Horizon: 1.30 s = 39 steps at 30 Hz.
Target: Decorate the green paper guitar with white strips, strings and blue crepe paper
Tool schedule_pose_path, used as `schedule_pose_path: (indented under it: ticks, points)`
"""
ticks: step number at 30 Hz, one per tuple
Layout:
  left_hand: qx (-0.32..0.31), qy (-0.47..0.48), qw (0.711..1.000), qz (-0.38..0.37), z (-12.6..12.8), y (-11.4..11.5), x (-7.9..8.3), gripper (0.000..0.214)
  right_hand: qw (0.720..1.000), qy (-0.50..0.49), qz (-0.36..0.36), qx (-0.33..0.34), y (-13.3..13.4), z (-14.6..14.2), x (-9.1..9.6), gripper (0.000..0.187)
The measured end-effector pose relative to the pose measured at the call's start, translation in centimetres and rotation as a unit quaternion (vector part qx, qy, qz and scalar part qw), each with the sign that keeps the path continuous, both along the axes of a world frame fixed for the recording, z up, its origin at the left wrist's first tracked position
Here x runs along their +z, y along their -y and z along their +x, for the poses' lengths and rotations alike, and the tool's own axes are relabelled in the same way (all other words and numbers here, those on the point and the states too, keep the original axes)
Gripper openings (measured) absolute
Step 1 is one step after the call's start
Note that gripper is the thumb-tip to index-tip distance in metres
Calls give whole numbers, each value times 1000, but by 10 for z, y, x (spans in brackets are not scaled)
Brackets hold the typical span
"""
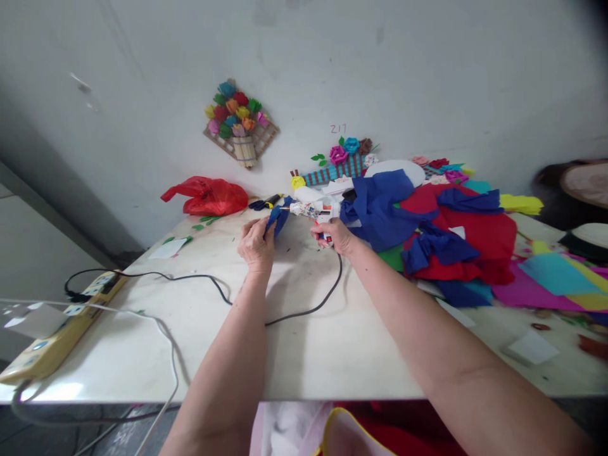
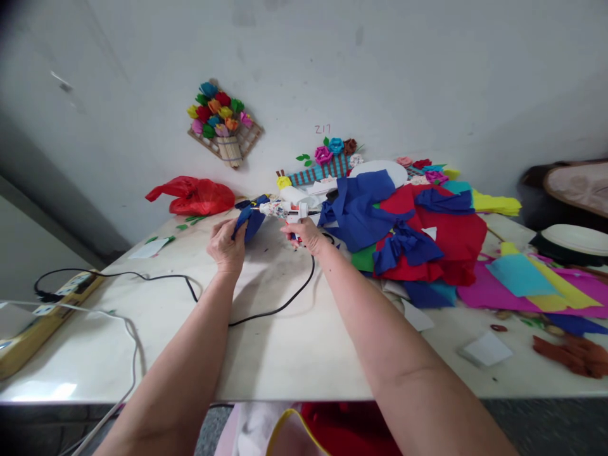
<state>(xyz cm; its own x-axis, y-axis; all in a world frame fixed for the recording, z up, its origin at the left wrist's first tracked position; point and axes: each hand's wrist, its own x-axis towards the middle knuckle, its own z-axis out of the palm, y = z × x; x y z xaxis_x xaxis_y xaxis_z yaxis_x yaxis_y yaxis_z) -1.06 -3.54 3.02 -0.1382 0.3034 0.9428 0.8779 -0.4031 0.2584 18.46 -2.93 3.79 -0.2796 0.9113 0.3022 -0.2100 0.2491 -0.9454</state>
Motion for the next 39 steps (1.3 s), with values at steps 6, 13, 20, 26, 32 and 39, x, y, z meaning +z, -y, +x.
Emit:
schedule_pose_path:
  ticks: [6, 13, 20, 26, 32, 39]
  points:
    - [3, 10, 1000, 6, 0, -1, 0, 21, 999, -33, 3, 16, 1, -1, 3, 16]
    - [-14, 25, 1000, -7, 0, 0, 2, 21, 999, -24, -11, 39, 2, -1, 0, 15]
    - [-9, 31, 999, -5, -1, -1, 1, 21, 999, -3, -7, 39, 5, -4, 2, 16]
    - [0, 40, 999, 2, 0, -3, 0, 20, 998, -40, -19, 33, 6, -4, 3, 15]
    - [-3, 40, 999, 4, -1, -3, 0, 20, 998, -30, -19, 44, 7, -9, 1, 16]
    - [-1, 46, 999, 4, 0, -3, 2, 20, 997, -48, -32, 42, 10, -15, 3, 15]
